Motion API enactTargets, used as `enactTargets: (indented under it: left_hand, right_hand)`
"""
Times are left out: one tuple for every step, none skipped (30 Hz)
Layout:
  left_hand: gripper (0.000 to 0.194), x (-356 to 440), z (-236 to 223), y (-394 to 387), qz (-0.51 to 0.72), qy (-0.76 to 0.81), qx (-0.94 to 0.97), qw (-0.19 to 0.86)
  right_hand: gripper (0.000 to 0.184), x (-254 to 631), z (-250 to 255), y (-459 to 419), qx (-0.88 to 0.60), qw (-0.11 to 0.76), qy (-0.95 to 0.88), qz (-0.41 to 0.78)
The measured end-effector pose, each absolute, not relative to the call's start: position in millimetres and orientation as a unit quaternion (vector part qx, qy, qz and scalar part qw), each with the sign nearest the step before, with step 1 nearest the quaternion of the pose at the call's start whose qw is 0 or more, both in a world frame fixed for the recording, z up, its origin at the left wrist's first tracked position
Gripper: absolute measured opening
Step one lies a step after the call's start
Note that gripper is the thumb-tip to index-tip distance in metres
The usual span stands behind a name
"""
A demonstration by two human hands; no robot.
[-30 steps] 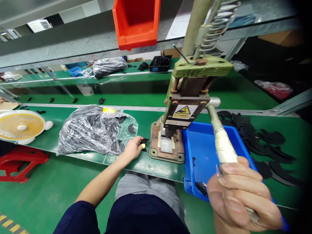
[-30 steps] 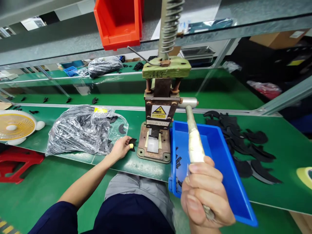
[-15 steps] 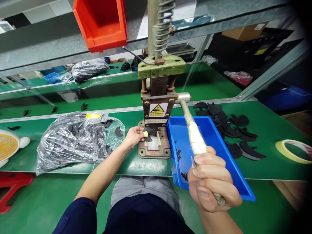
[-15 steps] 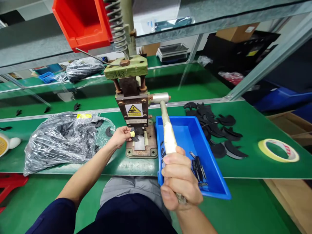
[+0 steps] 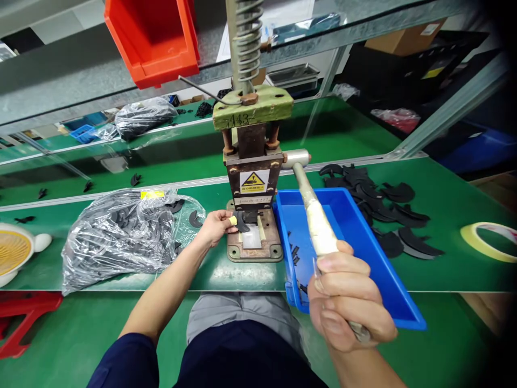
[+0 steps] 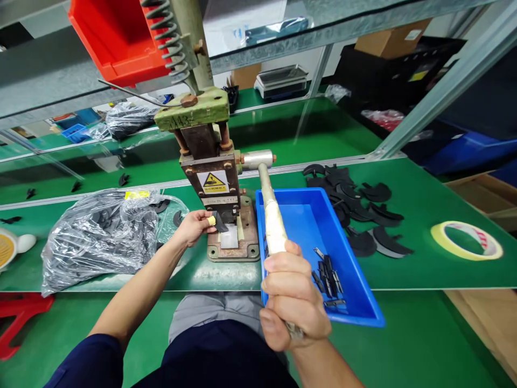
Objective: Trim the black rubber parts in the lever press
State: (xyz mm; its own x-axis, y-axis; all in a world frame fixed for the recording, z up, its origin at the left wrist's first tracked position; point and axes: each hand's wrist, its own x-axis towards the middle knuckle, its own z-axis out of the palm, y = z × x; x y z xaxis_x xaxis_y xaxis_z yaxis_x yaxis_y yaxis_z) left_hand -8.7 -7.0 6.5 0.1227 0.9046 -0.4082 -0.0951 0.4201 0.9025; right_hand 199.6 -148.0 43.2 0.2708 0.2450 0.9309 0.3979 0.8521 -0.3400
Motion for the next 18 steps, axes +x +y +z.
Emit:
enactTargets:
  left_hand:
    - [0.021, -9.3, 6.5, -7.0, 0.381, 0.543, 0.374, 0.648]
    - [0.021, -9.7, 6.0, -6.8, 0.376, 0.547, 0.374, 0.648]
    - [0.021, -9.9, 5.1, -6.3, 0.371, 0.551, 0.375, 0.647]
    - [0.022, -9.8, 3.8, -5.8, 0.366, 0.554, 0.378, 0.645]
    - [0.024, -9.4, 2.5, -5.2, 0.363, 0.557, 0.381, 0.643]
    - [0.026, -8.7, 1.1, -4.6, 0.361, 0.558, 0.385, 0.640]
    - [0.028, -7.8, -0.1, -3.9, 0.361, 0.559, 0.390, 0.637]
    - [0.030, -6.7, -1.0, -3.3, 0.361, 0.560, 0.394, 0.633]
    - [0.032, -5.4, -1.6, -2.5, 0.360, 0.560, 0.399, 0.630]
    - [0.032, -4.1, -1.8, -1.8, 0.358, 0.560, 0.405, 0.628]
    - [0.033, -2.9, -1.6, -0.9, 0.354, 0.559, 0.412, 0.627]
    - [0.032, -1.7, -1.1, 0.1, 0.347, 0.557, 0.420, 0.626]
    - [0.032, -0.7, -0.4, 1.1, 0.340, 0.556, 0.427, 0.626]
    - [0.032, 0.2, 0.4, 2.2, 0.332, 0.555, 0.434, 0.627]
    - [0.031, 0.8, 1.1, 3.3, 0.324, 0.555, 0.440, 0.628]
    - [0.031, 1.2, 1.8, 4.3, 0.317, 0.554, 0.446, 0.628]
    - [0.031, 1.3, 2.4, 5.2, 0.311, 0.554, 0.451, 0.627]
    - [0.031, 1.0, 2.9, 6.0, 0.306, 0.554, 0.455, 0.626]
  right_hand:
    - [0.011, 199.3, 43.2, -147.8, -0.268, 0.752, -0.600, -0.052]
    - [0.011, 199.0, 43.4, -147.4, -0.269, 0.752, -0.600, -0.052]
    - [0.012, 198.8, 43.5, -147.1, -0.267, 0.751, -0.602, -0.052]
    - [0.012, 198.6, 43.7, -146.9, -0.265, 0.751, -0.602, -0.053]
    - [0.012, 198.5, 43.9, -146.7, -0.263, 0.752, -0.601, -0.053]
    - [0.012, 198.4, 44.1, -146.7, -0.262, 0.753, -0.602, -0.052]
    - [0.012, 198.3, 44.3, -146.7, -0.261, 0.754, -0.600, -0.051]
    - [0.012, 198.2, 44.5, -146.6, -0.261, 0.755, -0.599, -0.049]
    - [0.012, 198.1, 44.7, -146.6, -0.262, 0.755, -0.599, -0.048]
    - [0.012, 197.9, 45.0, -146.5, -0.262, 0.754, -0.601, -0.046]
    - [0.012, 197.7, 45.3, -146.3, -0.263, 0.751, -0.604, -0.045]
    - [0.012, 197.5, 45.6, -146.2, -0.262, 0.751, -0.604, -0.044]
    - [0.012, 197.3, 45.7, -146.2, -0.262, 0.751, -0.604, -0.043]
    - [0.012, 197.3, 45.4, -146.5, -0.260, 0.752, -0.604, -0.044]
    - [0.012, 197.5, 44.7, -147.0, -0.261, 0.752, -0.603, -0.045]
    - [0.012, 198.0, 43.3, -148.0, -0.262, 0.754, -0.600, -0.047]
    - [0.011, 198.9, 41.1, -149.3, -0.273, 0.748, -0.603, -0.042]
    - [0.010, 200.1, 38.1, -150.9, -0.290, 0.735, -0.612, -0.030]
